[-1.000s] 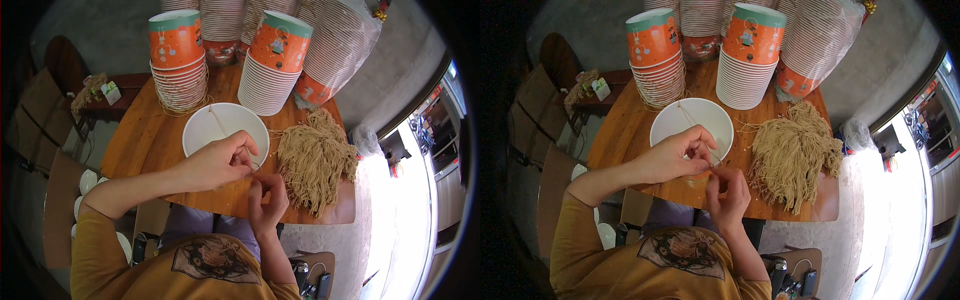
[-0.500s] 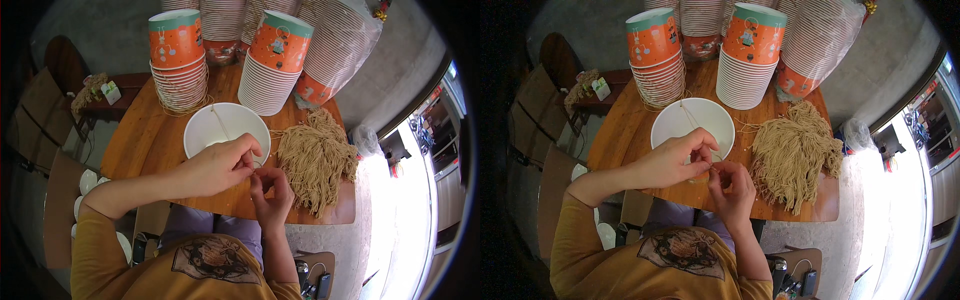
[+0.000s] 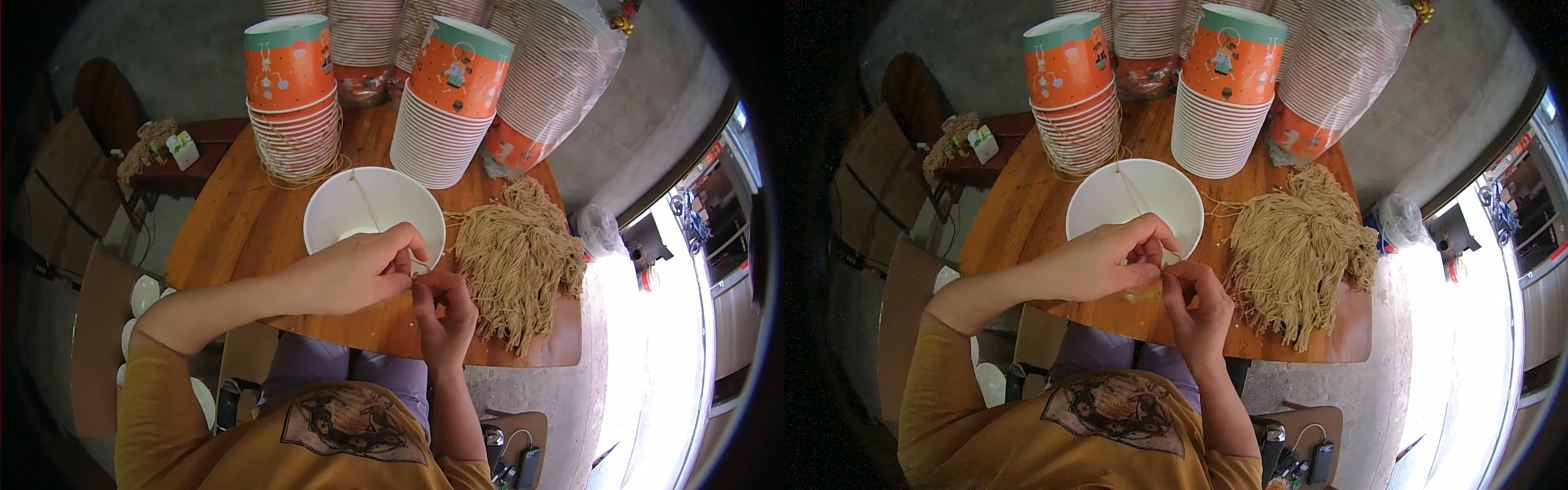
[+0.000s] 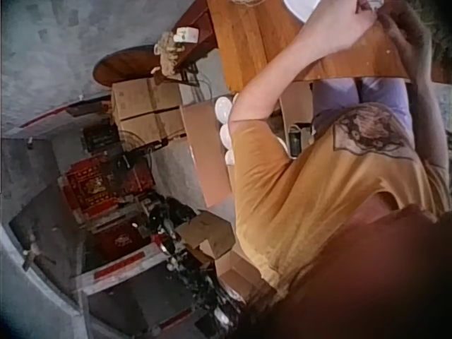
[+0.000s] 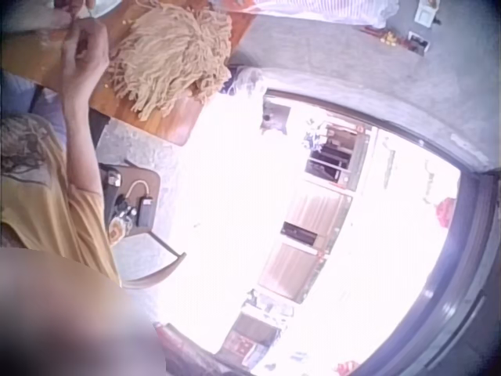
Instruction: Tying strings through pre-punched holes in decorative paper bowls for assembly or packaging.
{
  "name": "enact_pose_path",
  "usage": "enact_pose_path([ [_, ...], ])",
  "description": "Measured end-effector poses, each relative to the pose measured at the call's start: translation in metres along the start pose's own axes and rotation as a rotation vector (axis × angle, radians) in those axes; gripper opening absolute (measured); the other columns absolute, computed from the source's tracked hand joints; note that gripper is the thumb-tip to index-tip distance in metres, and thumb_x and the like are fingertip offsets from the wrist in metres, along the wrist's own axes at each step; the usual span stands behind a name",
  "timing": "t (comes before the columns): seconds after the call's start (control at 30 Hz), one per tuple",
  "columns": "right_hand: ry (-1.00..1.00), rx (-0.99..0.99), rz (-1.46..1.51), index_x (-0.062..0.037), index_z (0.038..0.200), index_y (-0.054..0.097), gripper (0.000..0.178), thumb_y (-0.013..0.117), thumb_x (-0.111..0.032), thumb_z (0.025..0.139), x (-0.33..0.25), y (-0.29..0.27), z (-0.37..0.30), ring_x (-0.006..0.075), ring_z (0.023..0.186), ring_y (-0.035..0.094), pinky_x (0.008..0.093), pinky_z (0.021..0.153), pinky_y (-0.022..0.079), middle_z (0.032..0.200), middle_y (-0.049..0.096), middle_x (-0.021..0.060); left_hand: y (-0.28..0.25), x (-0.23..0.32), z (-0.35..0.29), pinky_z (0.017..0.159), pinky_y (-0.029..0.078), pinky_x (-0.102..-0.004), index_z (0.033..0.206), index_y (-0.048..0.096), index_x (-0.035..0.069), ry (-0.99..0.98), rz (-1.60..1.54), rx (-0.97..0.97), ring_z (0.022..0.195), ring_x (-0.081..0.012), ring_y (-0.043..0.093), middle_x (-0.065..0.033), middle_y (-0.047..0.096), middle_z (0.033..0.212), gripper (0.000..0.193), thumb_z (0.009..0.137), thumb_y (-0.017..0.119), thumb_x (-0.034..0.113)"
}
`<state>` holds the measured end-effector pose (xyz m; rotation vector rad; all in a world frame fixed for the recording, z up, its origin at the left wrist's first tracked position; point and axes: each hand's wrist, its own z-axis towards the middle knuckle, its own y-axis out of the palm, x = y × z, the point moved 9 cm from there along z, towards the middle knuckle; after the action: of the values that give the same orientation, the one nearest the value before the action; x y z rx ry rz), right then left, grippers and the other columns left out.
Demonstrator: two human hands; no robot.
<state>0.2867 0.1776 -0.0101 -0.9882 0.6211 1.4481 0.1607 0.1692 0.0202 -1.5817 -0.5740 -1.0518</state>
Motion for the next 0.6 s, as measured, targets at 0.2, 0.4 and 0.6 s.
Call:
enact_pose_path([
  [0.2,0.083,0.019,0.032,-0.0018,0.093,0.059,0.008,0.063,-0.001,0.086,0.006,0.000,-0.003,0.0053,0.069,0.053,0.0204,0.065,0.045,0.081,0.061,-0.0005,-0.001,-0.006,0.001,0.076,0.049,-0.0365,0.105,0.052,0.001,0.027,-0.013,0.105,0.086,-0.0268,0.062,-0.0120,0.060,0.090,0.017,0.091,0.056,0.008],
  [0.4,0.050,0.031,-0.029,-0.0021,0.092,0.058,0.007,0.063,-0.001,0.086,0.005,-0.002,-0.006,0.0054,0.070,0.053,0.0205,0.067,0.045,0.081,0.060,-0.0004,-0.004,0.002,-0.003,0.080,0.048,-0.0389,0.094,0.056,0.001,0.070,0.217,0.099,0.092,-0.0306,0.059,-0.0137,0.059,0.097,0.012,0.089,0.056,0.011],
  [0.6,-0.028,0.069,0.045,-0.0022,0.089,0.058,0.010,0.063,0.004,0.084,0.002,-0.006,-0.006,0.0118,0.067,0.056,0.0241,0.063,0.046,0.078,0.059,0.0050,-0.009,0.004,-0.003,0.076,0.048,-0.0378,0.090,0.054,0.001,0.070,0.186,0.138,0.087,-0.0291,0.059,-0.0127,0.058,0.093,0.011,0.086,0.058,0.010],
])
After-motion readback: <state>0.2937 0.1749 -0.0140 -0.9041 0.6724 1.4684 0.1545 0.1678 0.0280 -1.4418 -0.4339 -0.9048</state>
